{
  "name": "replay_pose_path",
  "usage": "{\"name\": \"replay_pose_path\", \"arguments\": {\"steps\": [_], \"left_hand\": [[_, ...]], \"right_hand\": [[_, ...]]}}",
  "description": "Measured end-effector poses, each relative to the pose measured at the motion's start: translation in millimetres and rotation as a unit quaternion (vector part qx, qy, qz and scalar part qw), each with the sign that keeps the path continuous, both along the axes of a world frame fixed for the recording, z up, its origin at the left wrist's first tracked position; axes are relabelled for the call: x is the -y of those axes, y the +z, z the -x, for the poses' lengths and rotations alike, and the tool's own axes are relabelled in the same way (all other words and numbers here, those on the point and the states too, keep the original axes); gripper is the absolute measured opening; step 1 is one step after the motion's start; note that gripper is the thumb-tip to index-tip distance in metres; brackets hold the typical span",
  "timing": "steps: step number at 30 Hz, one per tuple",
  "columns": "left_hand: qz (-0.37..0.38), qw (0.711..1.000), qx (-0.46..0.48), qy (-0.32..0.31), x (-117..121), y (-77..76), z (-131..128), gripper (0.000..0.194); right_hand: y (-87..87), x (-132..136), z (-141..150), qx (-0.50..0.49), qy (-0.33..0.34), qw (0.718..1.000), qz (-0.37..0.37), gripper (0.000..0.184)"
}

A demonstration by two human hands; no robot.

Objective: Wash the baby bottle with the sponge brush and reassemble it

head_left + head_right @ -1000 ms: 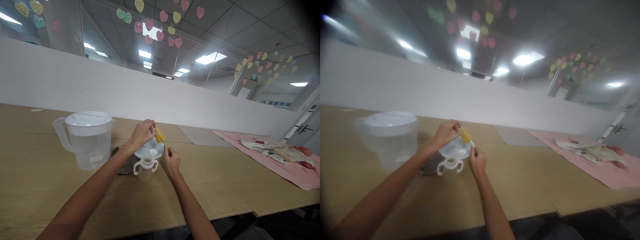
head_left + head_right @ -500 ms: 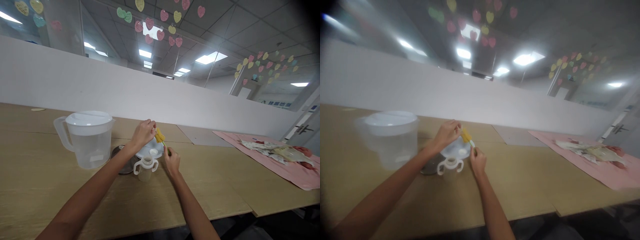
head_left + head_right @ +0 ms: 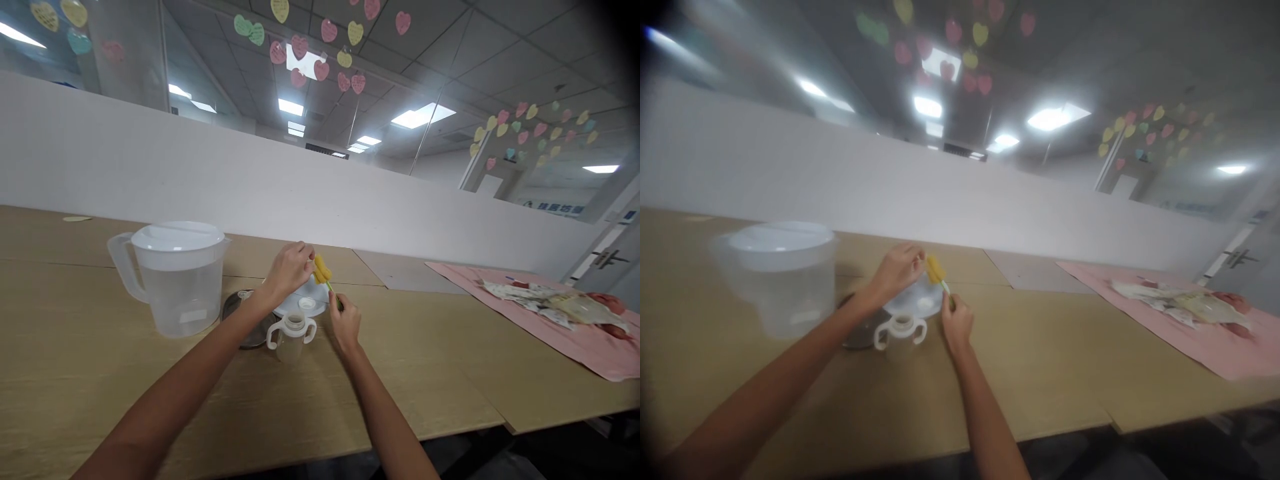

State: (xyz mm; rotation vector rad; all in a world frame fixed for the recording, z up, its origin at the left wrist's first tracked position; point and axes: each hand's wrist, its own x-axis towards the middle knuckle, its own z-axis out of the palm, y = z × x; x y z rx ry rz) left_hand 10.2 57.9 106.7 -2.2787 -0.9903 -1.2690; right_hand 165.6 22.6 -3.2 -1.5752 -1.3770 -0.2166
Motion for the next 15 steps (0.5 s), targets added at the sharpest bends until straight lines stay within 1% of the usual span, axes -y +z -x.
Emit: {"name": "replay_pose_path", "arguments": {"steps": [3,6,7,9,10,12,13,15], "left_hand": [[-0.039,0.998,0.02,0.049,-8,-3.8,5,0.018],[-0.033,0.995,0.071,0.061,-9,2.0,13,0.017],[-0.02,0.994,0.093,0.049,-8,4.9,14,0.016],[0.014,0.992,0.123,-0.003,-3,9.3,13,0.015],[0.029,0.991,0.124,-0.037,0,10.2,11,0.015],[0.046,0.99,0.098,-0.094,4,8.9,6,0.014],[0.045,0.99,0.076,-0.108,4,6.8,3,0.015],[0.027,0.994,0.036,-0.1,3,1.2,-2,0.016]], "right_hand": [[0.1,0,0,-0.018,0.012,1.0,0.004,0.048],[-0.1,-1,0,-0.025,0.019,0.999,0.002,0.048],[-0.1,-1,0,-0.024,0.019,1.0,0.002,0.048],[0.1,-1,0,-0.022,0.015,1.0,0.005,0.048],[0.3,0,0,-0.021,0.013,1.0,0.007,0.048],[0.7,0,0,-0.021,0.008,1.0,0.01,0.048],[0.8,0,0,-0.022,0.008,1.0,0.01,0.047],[1.1,1,1,-0.024,0.013,1.0,0.01,0.047]]}}
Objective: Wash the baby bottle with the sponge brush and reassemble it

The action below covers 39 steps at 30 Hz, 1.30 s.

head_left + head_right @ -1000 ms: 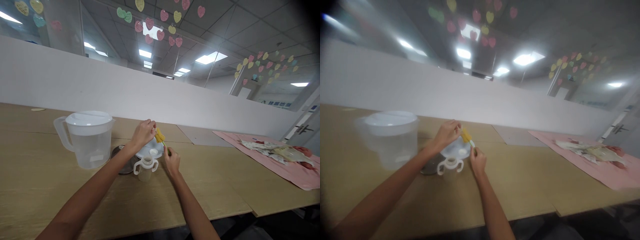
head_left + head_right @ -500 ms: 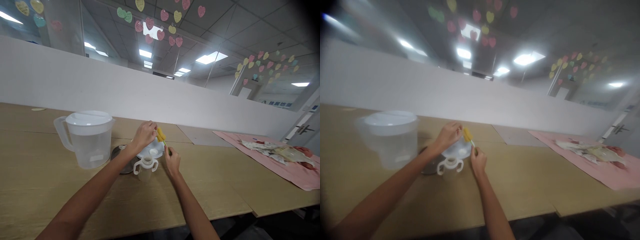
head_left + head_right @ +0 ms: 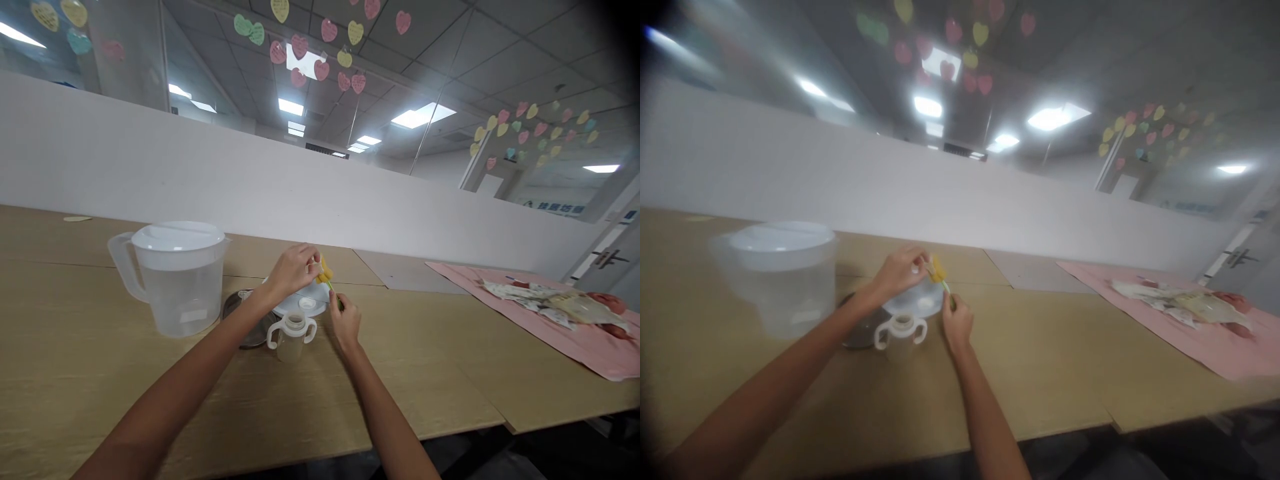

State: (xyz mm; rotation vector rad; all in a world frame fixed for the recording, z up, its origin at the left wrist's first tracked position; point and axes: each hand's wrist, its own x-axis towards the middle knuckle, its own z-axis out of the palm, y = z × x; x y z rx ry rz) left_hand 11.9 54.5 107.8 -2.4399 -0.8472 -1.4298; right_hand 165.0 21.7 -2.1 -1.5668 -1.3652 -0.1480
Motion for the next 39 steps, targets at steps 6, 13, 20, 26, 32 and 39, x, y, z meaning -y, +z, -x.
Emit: {"name": "replay_pose_path", "arguments": {"steps": [6,13,20,26,32,39], "left_hand": [[-0.041,0.994,0.035,0.098,-12,-8.8,4,0.015],[-0.046,0.991,0.049,0.115,-18,-4.7,14,0.015],[0.037,0.989,0.128,0.058,-11,4.5,13,0.015],[0.041,0.997,0.049,0.041,-9,-0.8,6,0.02],[0.051,0.991,0.094,0.084,-15,0.6,14,0.028],[0.311,0.929,0.181,-0.083,-26,2.3,18,0.034]], "right_hand": [[0.3,0,1,0.001,0.011,1.0,0.002,0.05],[-2.0,-1,-1,-0.003,0.017,1.0,0.005,0.047],[-0.4,-1,0,-0.001,0.013,1.0,0.013,0.05],[-0.2,0,1,0.0,0.017,1.0,-0.01,0.049],[-0.1,0,0,-0.017,0.023,0.999,-0.032,0.047],[1.4,0,0,-0.087,0.075,0.992,-0.06,0.043]]}}
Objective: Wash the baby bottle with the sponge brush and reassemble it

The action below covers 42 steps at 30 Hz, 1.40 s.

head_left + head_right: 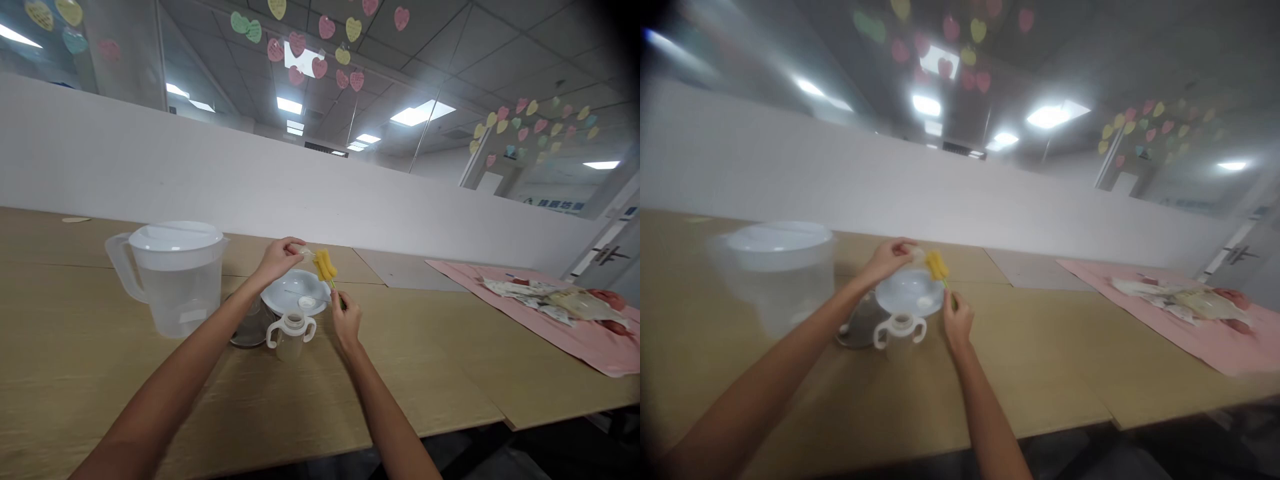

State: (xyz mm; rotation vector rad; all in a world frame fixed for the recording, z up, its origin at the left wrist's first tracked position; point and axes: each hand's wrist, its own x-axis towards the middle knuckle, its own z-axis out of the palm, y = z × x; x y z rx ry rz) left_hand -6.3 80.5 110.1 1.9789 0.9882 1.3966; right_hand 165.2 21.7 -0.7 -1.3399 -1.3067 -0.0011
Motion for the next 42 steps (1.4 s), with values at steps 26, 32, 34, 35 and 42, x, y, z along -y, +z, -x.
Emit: {"name": "replay_pose_path", "arguments": {"steps": [26,32,34,35,42], "left_hand": [[-0.126,0.961,-0.245,0.024,26,0.4,-13,0.034],[-0.115,0.951,-0.258,0.126,20,-1.1,-11,0.032],[-0.11,0.951,-0.255,0.138,18,0.4,-8,0.03],[-0.106,0.952,-0.251,0.138,18,1.6,-6,0.03],[-0.054,0.979,-0.193,0.027,22,10.7,4,0.029]], "right_hand": [[-1.0,-2,-2,-0.017,-0.052,0.998,0.005,0.048],[0.8,2,1,0.036,-0.075,0.996,-0.012,0.048],[1.0,3,2,0.041,-0.071,0.996,-0.018,0.049],[1.0,3,2,0.039,-0.07,0.997,-0.019,0.048],[-0.2,1,-1,0.021,-0.095,0.995,-0.006,0.048]]}}
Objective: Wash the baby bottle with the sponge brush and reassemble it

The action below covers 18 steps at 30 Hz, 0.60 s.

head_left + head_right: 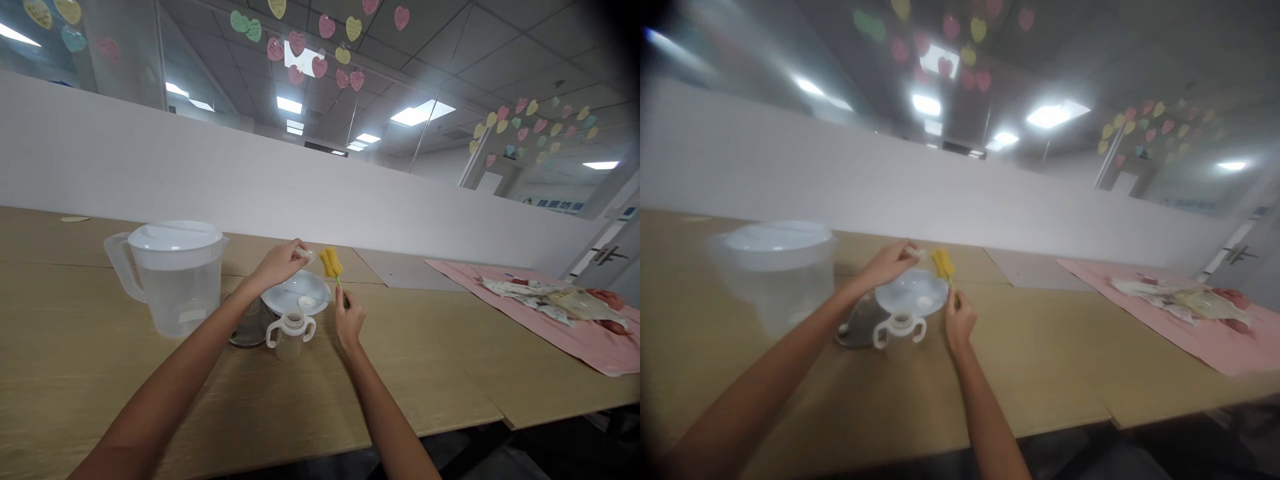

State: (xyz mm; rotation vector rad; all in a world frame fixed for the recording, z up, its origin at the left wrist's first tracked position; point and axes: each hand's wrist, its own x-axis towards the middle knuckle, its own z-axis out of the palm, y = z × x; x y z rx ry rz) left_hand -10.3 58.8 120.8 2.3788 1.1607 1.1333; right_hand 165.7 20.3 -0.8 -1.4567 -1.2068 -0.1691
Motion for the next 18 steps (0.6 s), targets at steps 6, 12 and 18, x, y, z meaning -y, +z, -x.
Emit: {"name": "replay_pose_path", "arguments": {"steps": [6,12,18], "left_hand": [[0.037,0.997,-0.006,-0.075,3,3.5,0,0.03],[0.012,0.998,0.024,-0.057,-3,-3.6,-6,0.031],[0.014,0.997,0.061,-0.044,-11,-5.5,-5,0.033]], "right_hand": [[-0.3,-2,-3,-0.014,-0.022,1.0,0.014,0.048],[-1.5,-1,1,0.023,0.029,0.999,0.001,0.044],[-1.3,-1,2,-0.008,0.031,0.999,0.001,0.046]]}}
